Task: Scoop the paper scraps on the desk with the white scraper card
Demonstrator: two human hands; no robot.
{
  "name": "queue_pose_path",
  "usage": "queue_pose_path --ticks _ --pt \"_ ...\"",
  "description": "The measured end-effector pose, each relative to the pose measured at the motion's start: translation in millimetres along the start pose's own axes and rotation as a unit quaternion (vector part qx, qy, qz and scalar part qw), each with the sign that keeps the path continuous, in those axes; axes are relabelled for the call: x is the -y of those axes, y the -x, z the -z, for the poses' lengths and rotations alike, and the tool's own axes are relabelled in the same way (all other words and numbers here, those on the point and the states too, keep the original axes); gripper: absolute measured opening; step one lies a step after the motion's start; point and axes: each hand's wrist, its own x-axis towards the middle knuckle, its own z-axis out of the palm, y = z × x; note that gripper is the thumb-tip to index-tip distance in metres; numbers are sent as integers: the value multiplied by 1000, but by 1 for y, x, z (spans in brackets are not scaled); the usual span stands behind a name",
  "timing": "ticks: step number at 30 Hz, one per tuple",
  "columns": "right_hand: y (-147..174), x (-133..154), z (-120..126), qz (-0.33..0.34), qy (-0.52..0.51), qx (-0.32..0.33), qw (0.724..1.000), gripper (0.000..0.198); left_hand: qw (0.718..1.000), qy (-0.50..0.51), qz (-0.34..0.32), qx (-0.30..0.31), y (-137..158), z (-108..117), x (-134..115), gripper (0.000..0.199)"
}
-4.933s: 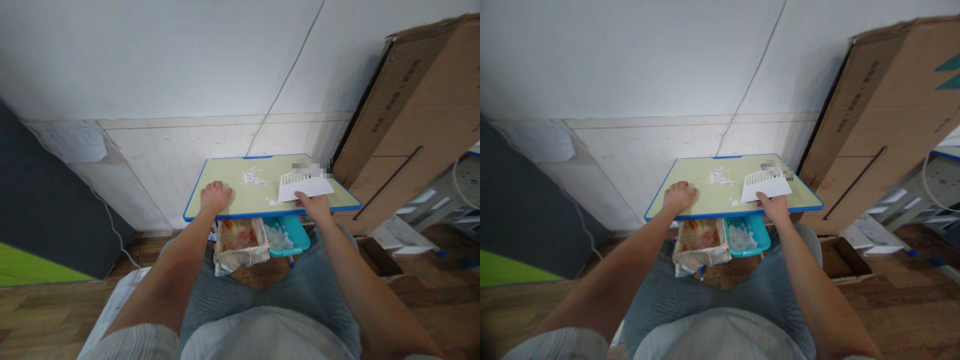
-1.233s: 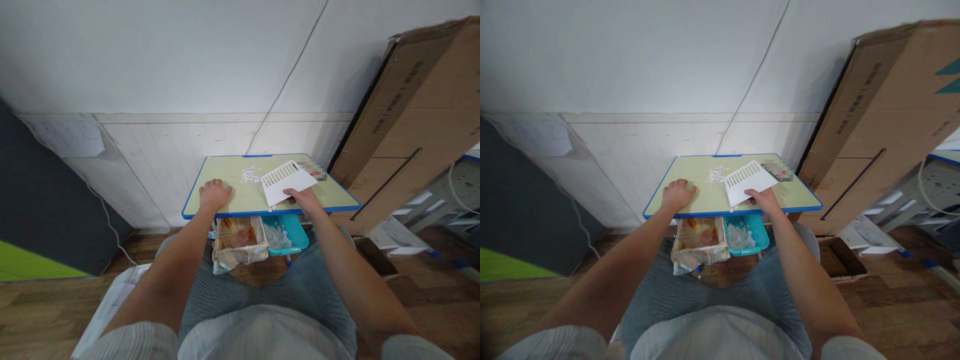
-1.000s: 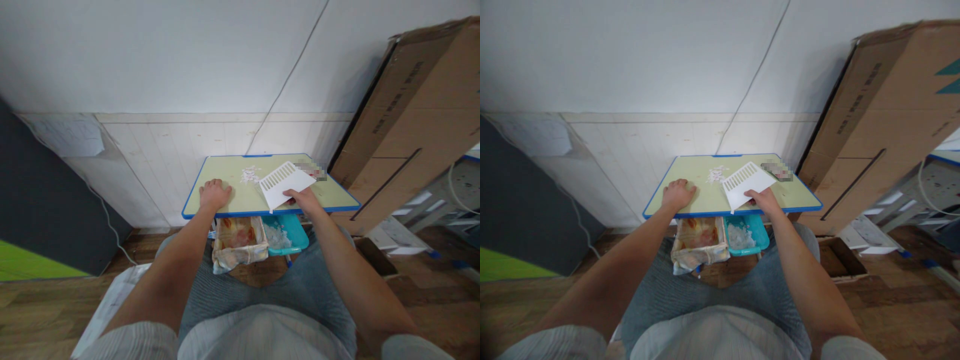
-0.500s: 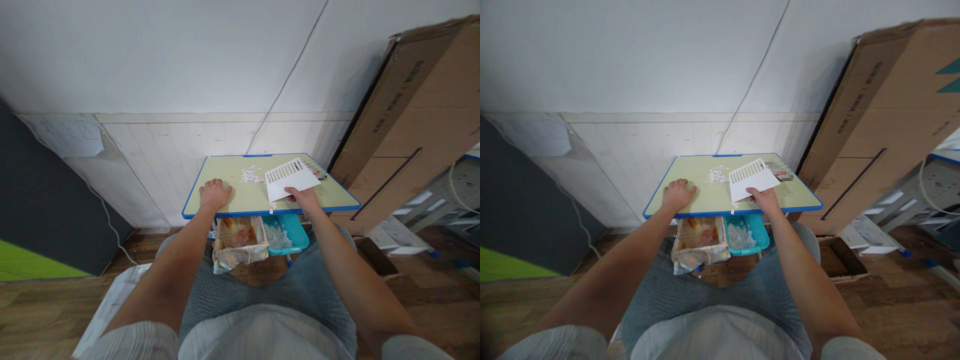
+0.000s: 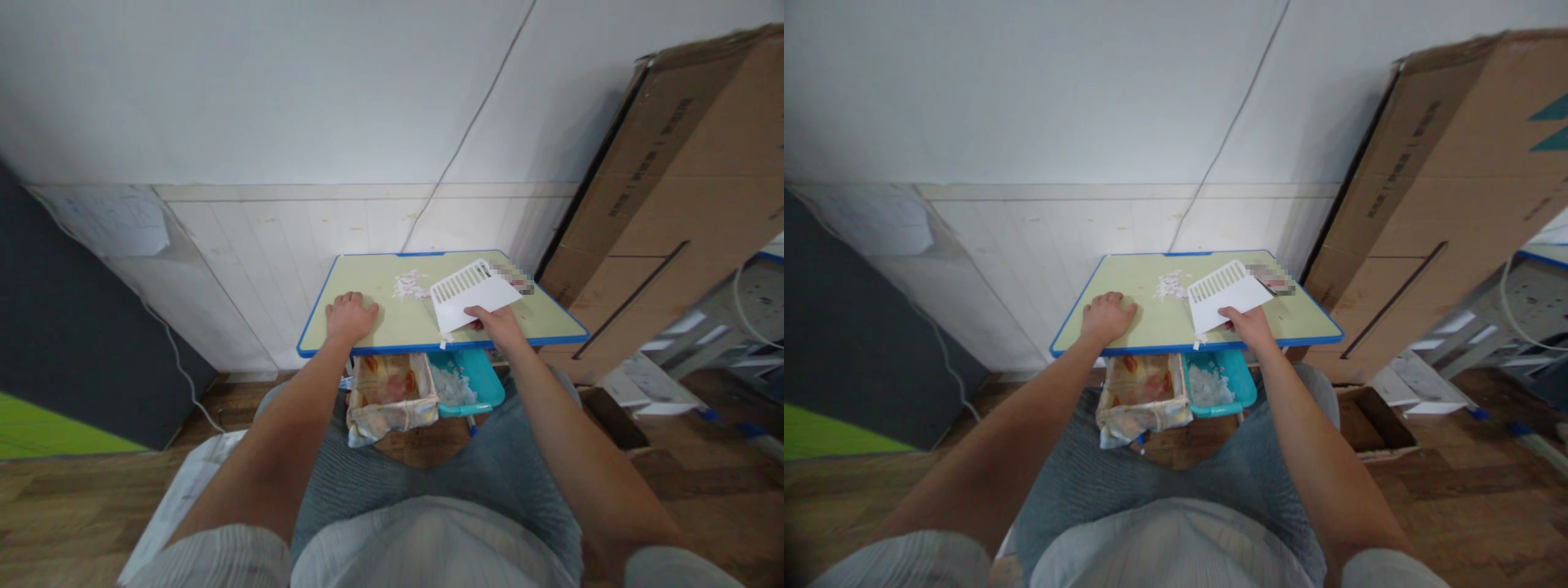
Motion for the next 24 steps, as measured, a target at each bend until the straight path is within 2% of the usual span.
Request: queue_pose_path --ticks 11,19,24 --pt "7 2 2 0 -23 33 999 35 1000 -4 -5 -4 -2 -3 2 57" --pt "-1 -4 1 6 -22 -35 999 32 1000 -8 -5 -5 -2 -5 3 60" --pt "1 -3 0 -6 -20 -35 999 35 1000 -10 -7 -7 -3 -5 3 61"
